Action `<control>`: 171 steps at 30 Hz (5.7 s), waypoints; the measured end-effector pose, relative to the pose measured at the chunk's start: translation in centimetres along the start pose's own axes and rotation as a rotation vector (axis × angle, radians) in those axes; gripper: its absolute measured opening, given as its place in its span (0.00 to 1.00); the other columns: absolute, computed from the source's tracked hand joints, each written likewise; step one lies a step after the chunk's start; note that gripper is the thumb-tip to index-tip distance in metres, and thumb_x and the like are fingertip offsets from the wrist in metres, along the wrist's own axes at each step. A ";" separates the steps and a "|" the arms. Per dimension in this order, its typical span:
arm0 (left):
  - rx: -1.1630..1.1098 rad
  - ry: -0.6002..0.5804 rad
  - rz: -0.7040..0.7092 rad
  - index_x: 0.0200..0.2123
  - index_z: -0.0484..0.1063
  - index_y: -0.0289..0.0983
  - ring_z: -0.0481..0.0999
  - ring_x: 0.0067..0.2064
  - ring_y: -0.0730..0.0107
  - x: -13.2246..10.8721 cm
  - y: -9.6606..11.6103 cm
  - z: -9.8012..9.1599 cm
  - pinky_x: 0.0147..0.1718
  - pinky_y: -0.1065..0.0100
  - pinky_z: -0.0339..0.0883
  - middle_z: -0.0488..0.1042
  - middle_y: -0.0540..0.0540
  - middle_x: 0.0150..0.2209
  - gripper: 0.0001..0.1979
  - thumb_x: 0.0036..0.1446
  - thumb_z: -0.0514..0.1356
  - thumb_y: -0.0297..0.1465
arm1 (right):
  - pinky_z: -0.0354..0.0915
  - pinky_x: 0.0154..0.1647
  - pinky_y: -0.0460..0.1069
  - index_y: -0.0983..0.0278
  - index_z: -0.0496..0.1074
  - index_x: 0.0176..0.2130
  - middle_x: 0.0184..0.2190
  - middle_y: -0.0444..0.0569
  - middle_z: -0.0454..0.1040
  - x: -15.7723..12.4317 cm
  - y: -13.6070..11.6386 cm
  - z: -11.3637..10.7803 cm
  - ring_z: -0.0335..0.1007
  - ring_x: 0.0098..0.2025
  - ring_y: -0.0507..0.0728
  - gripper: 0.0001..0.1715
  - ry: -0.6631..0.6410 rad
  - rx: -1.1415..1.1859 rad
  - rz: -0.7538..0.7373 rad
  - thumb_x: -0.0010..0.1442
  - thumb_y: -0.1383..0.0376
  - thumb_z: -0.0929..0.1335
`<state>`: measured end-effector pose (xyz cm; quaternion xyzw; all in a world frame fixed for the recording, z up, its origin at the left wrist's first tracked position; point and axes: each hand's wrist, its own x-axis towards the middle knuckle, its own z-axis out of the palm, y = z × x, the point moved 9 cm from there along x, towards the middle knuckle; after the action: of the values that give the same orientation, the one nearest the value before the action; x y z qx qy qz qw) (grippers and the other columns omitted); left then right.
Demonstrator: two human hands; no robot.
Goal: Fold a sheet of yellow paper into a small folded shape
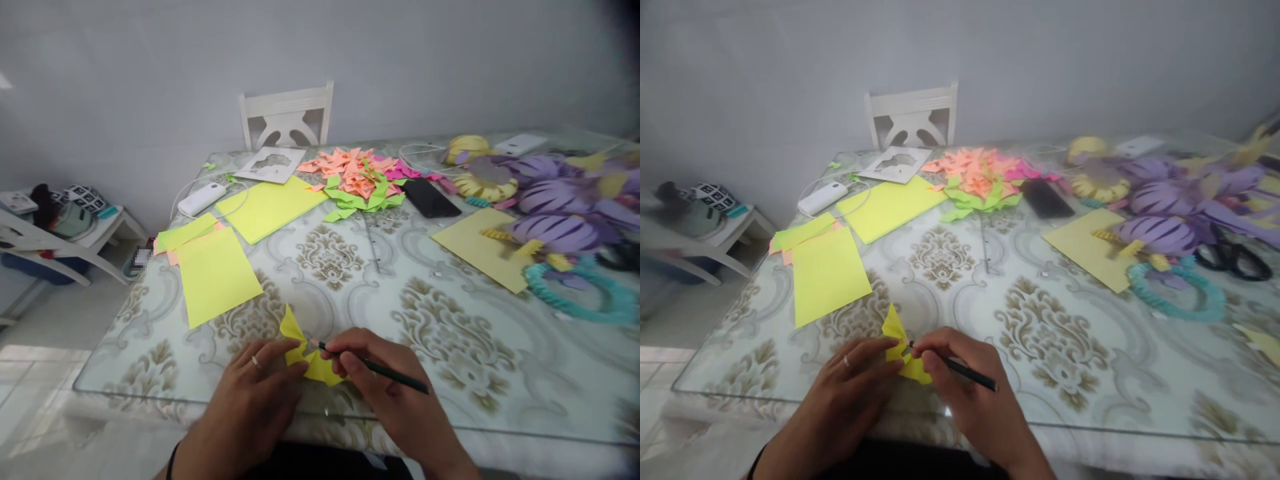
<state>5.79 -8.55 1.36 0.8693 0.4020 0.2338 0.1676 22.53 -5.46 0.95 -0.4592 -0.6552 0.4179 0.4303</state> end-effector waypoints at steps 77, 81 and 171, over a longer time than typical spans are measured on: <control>0.009 -0.045 -0.003 0.54 0.76 0.41 0.71 0.54 0.54 2.6 0.1 1.3 0.49 0.51 0.75 0.77 0.45 0.56 0.15 0.66 0.60 0.27 | 0.66 0.31 0.43 0.62 0.69 0.35 0.29 0.41 0.75 -0.4 0.3 0.7 0.72 0.30 0.48 0.13 0.089 -0.276 -0.052 0.66 0.73 0.60; 0.006 -0.046 0.019 0.53 0.77 0.40 0.73 0.52 0.53 2.7 0.2 1.4 0.47 0.51 0.76 0.78 0.43 0.55 0.14 0.66 0.60 0.27 | 0.65 0.31 0.42 0.62 0.69 0.34 0.29 0.41 0.74 -0.4 0.2 0.7 0.72 0.30 0.47 0.13 0.096 -0.262 -0.067 0.66 0.73 0.60; -0.002 -0.074 0.050 0.52 0.76 0.41 0.71 0.55 0.52 2.2 0.4 1.2 0.49 0.50 0.72 0.78 0.46 0.56 0.14 0.64 0.62 0.26 | 0.64 0.30 0.49 0.61 0.67 0.29 0.24 0.44 0.72 -0.8 0.4 0.5 0.73 0.30 0.53 0.17 0.107 -0.188 -0.063 0.65 0.75 0.58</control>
<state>7.95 -7.24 1.20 0.8869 0.3735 0.2058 0.1775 22.36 -6.16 0.28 -0.4982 -0.6820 0.3156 0.4325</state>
